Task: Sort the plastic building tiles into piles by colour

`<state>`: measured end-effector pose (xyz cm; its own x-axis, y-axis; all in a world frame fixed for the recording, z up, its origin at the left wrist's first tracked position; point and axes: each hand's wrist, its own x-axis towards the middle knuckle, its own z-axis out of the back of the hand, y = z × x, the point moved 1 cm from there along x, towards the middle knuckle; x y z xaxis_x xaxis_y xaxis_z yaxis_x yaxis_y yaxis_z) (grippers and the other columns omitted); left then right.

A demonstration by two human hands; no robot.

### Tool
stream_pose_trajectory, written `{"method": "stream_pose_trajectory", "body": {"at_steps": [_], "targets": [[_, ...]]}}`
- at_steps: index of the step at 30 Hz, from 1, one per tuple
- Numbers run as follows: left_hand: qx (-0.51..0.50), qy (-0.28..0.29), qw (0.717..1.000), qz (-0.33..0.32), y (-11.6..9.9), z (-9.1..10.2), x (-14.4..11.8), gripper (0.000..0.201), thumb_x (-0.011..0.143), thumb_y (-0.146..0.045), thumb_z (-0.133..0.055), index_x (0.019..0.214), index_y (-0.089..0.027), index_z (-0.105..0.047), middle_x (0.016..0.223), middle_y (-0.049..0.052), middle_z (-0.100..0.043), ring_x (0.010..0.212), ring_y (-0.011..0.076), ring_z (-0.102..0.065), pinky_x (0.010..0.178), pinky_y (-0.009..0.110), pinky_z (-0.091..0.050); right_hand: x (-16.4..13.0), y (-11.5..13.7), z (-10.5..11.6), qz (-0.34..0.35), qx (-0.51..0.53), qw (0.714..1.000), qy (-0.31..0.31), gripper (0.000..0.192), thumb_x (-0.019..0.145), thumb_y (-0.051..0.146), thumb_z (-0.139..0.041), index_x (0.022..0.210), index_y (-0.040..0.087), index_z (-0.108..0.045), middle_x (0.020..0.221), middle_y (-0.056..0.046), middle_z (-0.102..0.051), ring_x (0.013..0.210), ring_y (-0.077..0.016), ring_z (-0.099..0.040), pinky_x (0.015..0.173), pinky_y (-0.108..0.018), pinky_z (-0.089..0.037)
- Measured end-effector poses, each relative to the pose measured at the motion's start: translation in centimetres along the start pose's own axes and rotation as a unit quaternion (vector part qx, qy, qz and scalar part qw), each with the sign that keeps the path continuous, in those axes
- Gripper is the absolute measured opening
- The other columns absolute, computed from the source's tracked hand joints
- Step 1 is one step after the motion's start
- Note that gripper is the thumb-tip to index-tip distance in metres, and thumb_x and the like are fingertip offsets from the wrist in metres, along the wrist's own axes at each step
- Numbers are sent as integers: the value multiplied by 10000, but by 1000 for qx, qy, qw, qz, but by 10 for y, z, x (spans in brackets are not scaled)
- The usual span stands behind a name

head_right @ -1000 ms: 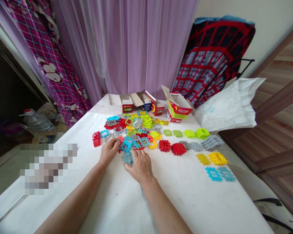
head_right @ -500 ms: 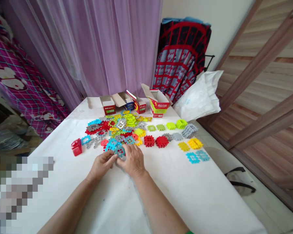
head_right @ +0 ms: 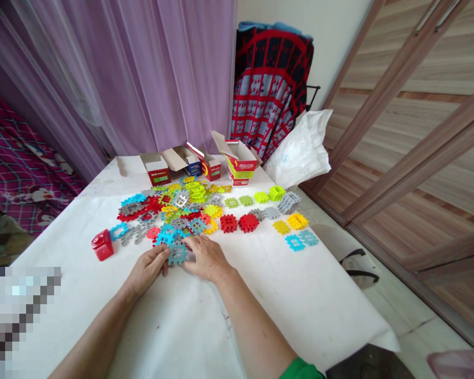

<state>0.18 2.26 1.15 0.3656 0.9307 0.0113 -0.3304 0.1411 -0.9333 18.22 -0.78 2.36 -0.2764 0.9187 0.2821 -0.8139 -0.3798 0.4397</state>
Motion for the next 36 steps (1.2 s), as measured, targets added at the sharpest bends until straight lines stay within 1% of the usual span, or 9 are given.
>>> {"method": "stream_pose_trajectory", "body": {"at_steps": [4, 8, 11, 14, 17, 20, 25, 30, 36], "targets": [[-18, 14, 1000, -2, -1, -2, 0, 481, 826, -625, -440, 652, -195, -569, 510, -15, -576, 435, 109, -507, 490, 234, -422, -9, -3, 10, -42, 14, 999, -19, 426, 683, 335, -746, 1063, 231, -585, 943, -7, -665, 891, -176, -606, 778, -282, -465], [-34, 12, 999, -9, -1, -2, -1, 524, 826, -648, -428, 838, -165, -630, 603, 1, -615, 434, 108, -519, 467, 241, -425, -41, -29, 29, -133, 8, 986, -101, 452, 696, 356, -726, 1105, 230, -579, 899, 3, -670, 757, -145, -599, 713, -266, -467], [-24, 6, 999, -21, 1, -2, -1, 526, 823, -647, -441, 859, -165, -646, 602, -1, -618, 445, 114, -533, 496, 254, -458, -82, -71, 56, -221, -20, 956, -194, 433, 702, 447, -688, 1056, 218, -589, 852, -5, -670, 705, -151, -588, 679, -281, -472], [-17, -1, 1000, -26, 1, -3, -1, 526, 810, -659, -454, 847, -172, -652, 599, -4, -618, 446, 118, -538, 505, 260, -472, -128, -123, 93, -344, -67, 901, -255, 482, 671, 546, -665, 1011, 212, -596, 865, -31, -680, 717, -175, -600, 668, -304, -474], [-10, -10, 999, -29, 0, -3, 0, 531, 790, -678, -468, 796, -181, -654, 593, 0, -623, 450, 122, -542, 521, 265, -486, -166, -170, 130, -444, -121, 849, -261, 490, 636, 574, -670, 964, 215, -610, 899, -59, -696, 765, -209, -621, 669, -327, -470], [-6, -19, 999, -31, -1, -3, 0, 541, 766, -699, -484, 762, -187, -658, 586, 4, -631, 446, 125, -543, 514, 266, -487, -184, -203, 153, -474, -131, 838, -235, 476, 637, 572, -674, 939, 208, -624, 957, -85, -707, 847, -258, -644, 718, -376, -482], [-1, -38, 999, -34, -3, -4, 0, 546, 748, -706, -506, 753, -185, -666, 579, 4, -630, 438, 123, -540, 498, 262, -482, -187, -226, 152, -483, -108, 841, -217, 503, 681, 559, -648, 1012, 181, -627, 1032, -100, -704, 942, -274, -647, 793, -397, -490], [0, -57, 998, -35, -5, -5, -2, 551, 741, -707, -519, 795, -183, -678, 579, 2, -625, 445, 126, -545, 518, 267, -491, -188, -231, 141, -478, -113, 843, -218, 523, 686, 548, -665, 1058, 182, -626, 1042, -103, -703, 917, -261, -643, 787, -398, -485], [10, -55, 998, -37, -4, -5, -1, 563, 748, -715, -507, 816, -183, -682, 581, 0, -623, 454, 127, -544, 535, 268, -491, -189, -231, 140, -472, -124, 846, -215, 473, 680, 535, -672, 1029, 218, -634, 998, -66, -709, 879, -229, -642, 731, -345, -479]]}}
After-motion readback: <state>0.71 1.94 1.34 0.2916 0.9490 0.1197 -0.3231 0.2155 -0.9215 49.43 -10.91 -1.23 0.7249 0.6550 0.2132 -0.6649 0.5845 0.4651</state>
